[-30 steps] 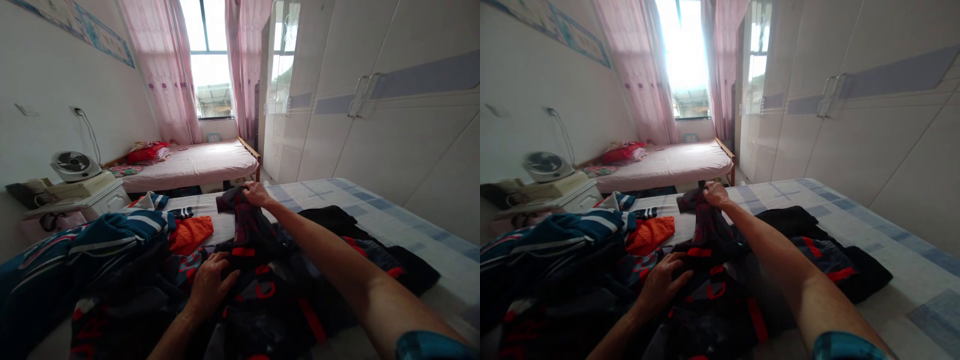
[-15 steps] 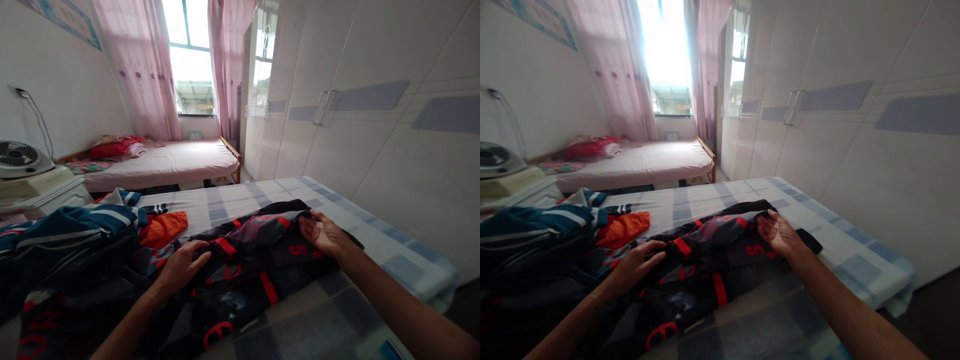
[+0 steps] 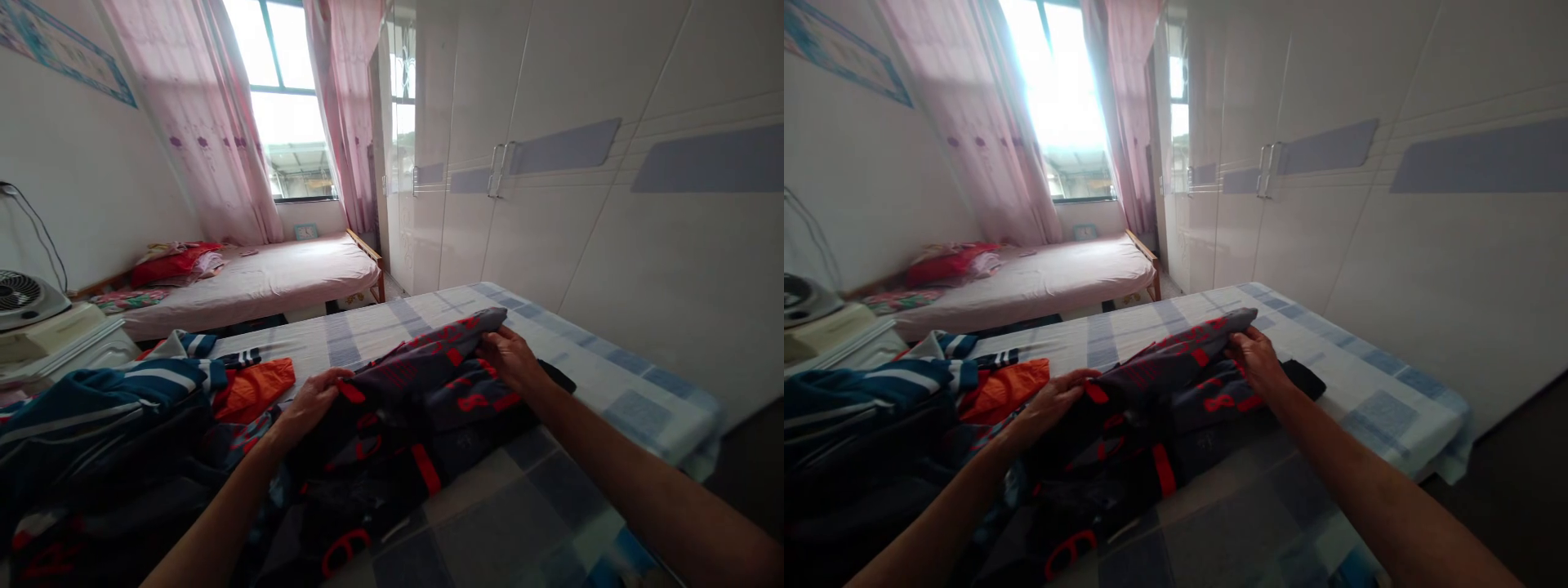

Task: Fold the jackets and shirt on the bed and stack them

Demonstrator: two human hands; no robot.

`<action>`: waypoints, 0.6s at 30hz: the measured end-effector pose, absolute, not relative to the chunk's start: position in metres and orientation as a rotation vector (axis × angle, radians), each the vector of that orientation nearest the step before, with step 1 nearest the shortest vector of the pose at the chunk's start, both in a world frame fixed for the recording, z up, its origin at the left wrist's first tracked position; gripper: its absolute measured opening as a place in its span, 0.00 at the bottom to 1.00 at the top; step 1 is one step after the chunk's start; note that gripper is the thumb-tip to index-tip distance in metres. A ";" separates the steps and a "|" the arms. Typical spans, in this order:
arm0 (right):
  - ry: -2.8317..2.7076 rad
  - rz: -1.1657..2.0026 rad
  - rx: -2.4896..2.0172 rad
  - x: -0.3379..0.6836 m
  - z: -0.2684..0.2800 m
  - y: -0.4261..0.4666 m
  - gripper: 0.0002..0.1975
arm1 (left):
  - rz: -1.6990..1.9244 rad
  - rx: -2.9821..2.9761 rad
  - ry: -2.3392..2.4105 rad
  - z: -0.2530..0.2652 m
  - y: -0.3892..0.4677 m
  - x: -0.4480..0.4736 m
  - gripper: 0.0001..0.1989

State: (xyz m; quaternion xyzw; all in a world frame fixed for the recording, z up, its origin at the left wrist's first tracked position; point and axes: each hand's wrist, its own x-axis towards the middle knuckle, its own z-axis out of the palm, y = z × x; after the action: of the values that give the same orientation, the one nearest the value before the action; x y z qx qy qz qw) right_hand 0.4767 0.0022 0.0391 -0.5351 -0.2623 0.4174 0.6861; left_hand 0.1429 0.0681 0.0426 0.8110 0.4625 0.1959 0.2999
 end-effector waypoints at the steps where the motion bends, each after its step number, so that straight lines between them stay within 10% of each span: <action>1: -0.559 0.962 -1.222 0.479 0.037 -0.003 0.09 | 0.528 2.169 1.262 0.044 0.067 0.143 0.19; 13: -0.536 0.926 -1.534 0.493 0.021 -0.015 0.11 | 0.363 2.897 0.733 0.017 0.008 0.186 0.22; 18: -1.145 0.161 -1.809 0.496 0.022 -0.026 0.24 | 0.518 2.772 1.107 0.030 -0.011 0.132 0.18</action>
State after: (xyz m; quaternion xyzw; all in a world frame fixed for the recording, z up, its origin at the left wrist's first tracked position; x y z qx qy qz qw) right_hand 0.4958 -0.0255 0.0223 -0.7405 -0.4686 0.0659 0.4772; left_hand 0.1323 -0.0112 0.0303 0.9137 0.3647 0.1707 0.0559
